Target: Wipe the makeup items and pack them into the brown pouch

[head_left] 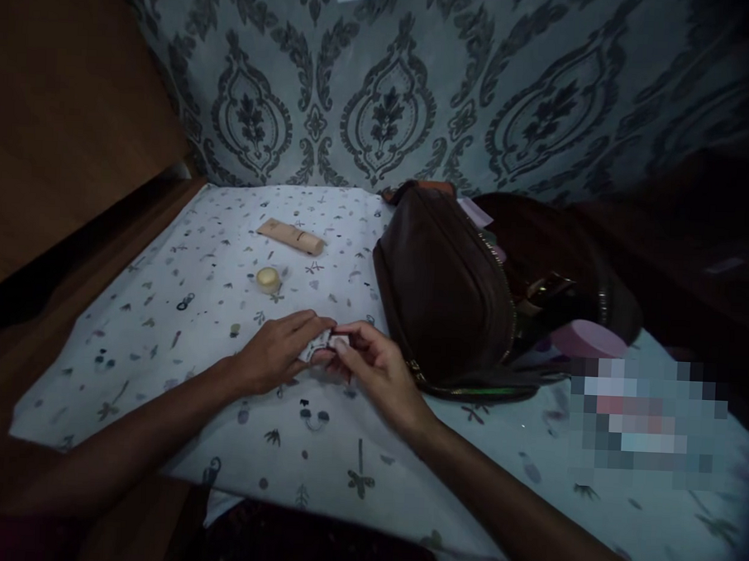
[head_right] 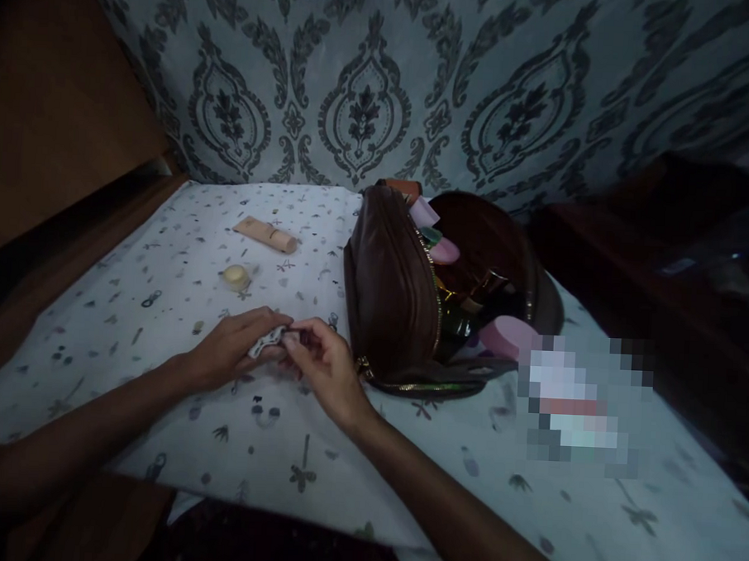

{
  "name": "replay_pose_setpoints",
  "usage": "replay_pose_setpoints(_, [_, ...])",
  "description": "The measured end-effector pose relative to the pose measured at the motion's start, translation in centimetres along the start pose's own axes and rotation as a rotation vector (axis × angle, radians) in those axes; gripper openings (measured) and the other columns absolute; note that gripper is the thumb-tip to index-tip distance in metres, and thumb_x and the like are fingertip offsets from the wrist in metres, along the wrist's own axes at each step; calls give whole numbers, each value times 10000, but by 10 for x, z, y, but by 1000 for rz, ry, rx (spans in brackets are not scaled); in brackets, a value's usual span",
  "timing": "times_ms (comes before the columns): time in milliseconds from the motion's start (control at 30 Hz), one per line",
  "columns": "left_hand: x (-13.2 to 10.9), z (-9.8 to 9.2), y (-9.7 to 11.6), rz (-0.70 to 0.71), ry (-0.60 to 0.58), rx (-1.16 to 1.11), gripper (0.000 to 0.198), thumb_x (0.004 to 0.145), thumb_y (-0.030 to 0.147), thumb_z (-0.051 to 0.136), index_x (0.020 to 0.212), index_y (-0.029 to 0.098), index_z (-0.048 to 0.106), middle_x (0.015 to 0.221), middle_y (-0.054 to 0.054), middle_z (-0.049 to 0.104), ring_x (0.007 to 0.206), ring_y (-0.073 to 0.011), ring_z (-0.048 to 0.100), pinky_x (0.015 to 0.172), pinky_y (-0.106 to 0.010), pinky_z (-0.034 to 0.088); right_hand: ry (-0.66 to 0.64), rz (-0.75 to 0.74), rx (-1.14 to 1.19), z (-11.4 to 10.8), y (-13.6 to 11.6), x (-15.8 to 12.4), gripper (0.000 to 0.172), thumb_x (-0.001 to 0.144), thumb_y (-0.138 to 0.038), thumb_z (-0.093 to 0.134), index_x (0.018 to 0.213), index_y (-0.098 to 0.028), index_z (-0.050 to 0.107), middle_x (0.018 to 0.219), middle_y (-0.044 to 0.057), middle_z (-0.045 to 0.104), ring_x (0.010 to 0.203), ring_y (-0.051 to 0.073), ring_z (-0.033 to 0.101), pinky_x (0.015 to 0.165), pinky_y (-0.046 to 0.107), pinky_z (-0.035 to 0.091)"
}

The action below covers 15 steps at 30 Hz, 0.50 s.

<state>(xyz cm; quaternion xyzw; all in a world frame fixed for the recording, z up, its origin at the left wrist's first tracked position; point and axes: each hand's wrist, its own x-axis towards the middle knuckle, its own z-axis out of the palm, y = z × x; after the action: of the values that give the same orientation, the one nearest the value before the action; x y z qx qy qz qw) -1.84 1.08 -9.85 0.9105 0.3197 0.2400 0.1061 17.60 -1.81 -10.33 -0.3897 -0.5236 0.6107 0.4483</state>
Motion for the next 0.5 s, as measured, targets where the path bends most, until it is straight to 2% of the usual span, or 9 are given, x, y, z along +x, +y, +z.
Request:
replay_pose_setpoints(100, [4,0,2,-5,-31,-15,389,1023,456,366,1107,145,583,929,-98,665,855,-205,620,705,-294,495,-25,-38,-76,0,0,-1,255,836,-384,648,993,-191,594,771,-1,619,671,128,587,564,248,445])
replay_pose_setpoints(233, [5,-5,0,-64,-56,-78,463,1033,488,284,882,161,575,813,-56,627,746,-174,596,656,-268,436,-39,-48,-65,-3,-4,-3,272,843,-371,641,1035,-182,601,802,18,648,699,135,614,607,263,477])
replay_pose_setpoints(400, [6,-15,-2,-241,-161,-217,481,1027,506,286,802,177,554,715,-4,569,657,-147,550,619,-249,378,-32,-25,-34,-4,-9,-3,299,835,-338,658,1089,-201,581,834,12,659,707,139,635,618,269,496])
replay_pose_setpoints(500, [7,-21,-3,-273,-214,-272,459,1024,495,309,809,181,566,719,5,590,667,-147,557,631,-245,371,-48,-26,-48,-3,-6,-3,296,821,-312,664,1087,-209,584,859,10,656,725,140,640,599,259,491])
